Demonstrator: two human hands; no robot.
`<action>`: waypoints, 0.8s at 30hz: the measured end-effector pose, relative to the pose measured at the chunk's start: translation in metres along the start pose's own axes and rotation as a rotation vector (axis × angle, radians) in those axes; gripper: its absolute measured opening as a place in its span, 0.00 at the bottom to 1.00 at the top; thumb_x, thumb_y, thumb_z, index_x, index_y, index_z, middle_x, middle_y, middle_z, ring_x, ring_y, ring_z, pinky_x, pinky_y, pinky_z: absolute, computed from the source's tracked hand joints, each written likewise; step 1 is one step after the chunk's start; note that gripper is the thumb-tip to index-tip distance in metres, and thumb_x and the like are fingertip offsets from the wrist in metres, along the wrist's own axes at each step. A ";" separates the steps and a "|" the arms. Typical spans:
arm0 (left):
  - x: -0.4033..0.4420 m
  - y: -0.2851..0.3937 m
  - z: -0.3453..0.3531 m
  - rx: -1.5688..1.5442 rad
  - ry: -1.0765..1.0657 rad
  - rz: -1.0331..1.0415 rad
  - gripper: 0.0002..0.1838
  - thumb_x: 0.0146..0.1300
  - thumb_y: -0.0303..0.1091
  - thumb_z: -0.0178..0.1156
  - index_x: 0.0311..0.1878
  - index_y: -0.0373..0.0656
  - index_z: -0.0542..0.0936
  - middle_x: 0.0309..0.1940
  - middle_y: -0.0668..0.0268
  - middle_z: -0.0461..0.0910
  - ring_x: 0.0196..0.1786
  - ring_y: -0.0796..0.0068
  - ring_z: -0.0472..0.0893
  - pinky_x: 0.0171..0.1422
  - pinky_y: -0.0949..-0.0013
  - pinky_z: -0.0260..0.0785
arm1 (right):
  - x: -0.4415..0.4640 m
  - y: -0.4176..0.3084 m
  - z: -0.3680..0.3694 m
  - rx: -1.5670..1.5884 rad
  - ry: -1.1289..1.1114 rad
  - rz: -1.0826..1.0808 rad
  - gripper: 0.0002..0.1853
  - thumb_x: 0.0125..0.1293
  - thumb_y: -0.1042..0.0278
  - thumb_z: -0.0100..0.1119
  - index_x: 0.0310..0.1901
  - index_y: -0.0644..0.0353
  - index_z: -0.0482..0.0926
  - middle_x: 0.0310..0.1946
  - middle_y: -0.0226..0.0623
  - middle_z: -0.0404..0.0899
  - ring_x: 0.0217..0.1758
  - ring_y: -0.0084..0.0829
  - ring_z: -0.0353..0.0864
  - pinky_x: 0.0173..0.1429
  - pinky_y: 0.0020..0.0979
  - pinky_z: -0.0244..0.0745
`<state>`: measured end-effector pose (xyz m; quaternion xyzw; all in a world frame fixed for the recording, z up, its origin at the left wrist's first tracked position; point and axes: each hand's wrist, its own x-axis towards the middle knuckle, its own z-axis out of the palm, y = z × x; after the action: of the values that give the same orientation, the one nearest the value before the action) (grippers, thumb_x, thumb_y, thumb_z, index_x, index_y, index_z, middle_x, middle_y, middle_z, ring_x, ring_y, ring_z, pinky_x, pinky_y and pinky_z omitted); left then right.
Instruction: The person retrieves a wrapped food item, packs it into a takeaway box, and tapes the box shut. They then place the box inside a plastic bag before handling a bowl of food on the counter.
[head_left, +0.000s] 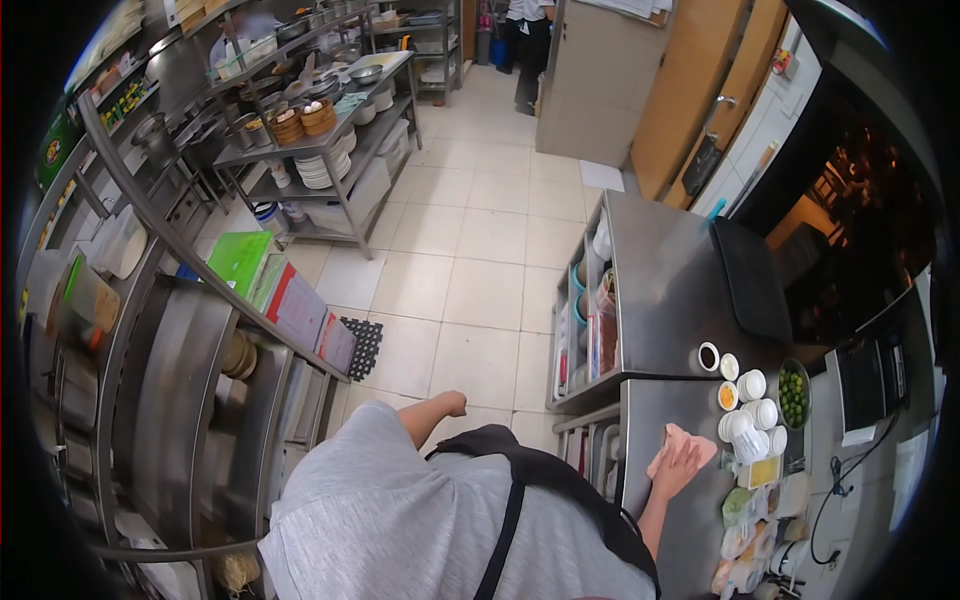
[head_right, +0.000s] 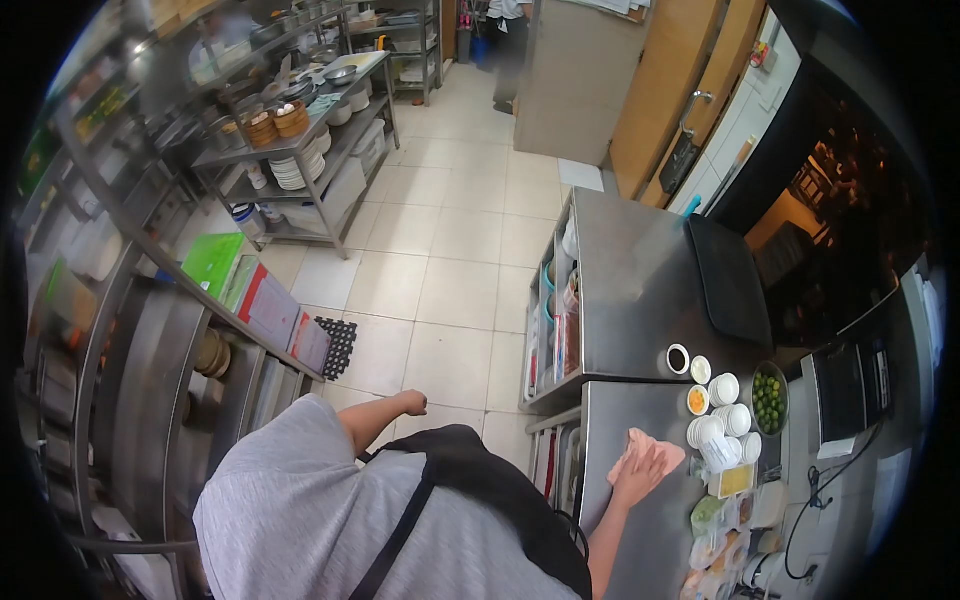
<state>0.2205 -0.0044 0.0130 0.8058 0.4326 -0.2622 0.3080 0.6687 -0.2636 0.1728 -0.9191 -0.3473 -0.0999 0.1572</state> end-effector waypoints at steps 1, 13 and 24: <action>0.004 0.001 0.001 0.003 -0.005 0.004 0.18 0.47 0.42 0.56 0.37 0.40 0.81 0.40 0.53 0.79 0.45 0.54 0.78 0.50 0.58 0.71 | 0.000 0.000 -0.001 0.006 -0.003 -0.007 0.25 0.64 0.52 0.45 0.61 0.51 0.65 0.63 0.45 0.58 0.67 0.45 0.53 0.68 0.45 0.46; 0.029 0.021 -0.003 0.130 -0.046 0.125 0.18 0.49 0.46 0.56 0.37 0.43 0.81 0.38 0.55 0.79 0.44 0.55 0.77 0.49 0.58 0.69 | 0.003 0.001 -0.001 -0.012 -0.036 0.022 0.26 0.62 0.53 0.47 0.60 0.53 0.65 0.63 0.44 0.58 0.69 0.43 0.51 0.69 0.44 0.43; 0.038 0.057 -0.027 0.118 -0.069 0.286 0.19 0.47 0.49 0.59 0.36 0.44 0.82 0.37 0.54 0.80 0.44 0.55 0.78 0.50 0.60 0.70 | -0.020 0.008 -0.005 -0.141 0.046 -0.093 0.34 0.59 0.43 0.47 0.63 0.53 0.59 0.65 0.46 0.54 0.69 0.46 0.49 0.70 0.46 0.39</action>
<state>0.2924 0.0108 0.0198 0.8662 0.2866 -0.2683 0.3092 0.6592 -0.2832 0.1693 -0.9082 -0.3779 -0.1525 0.0953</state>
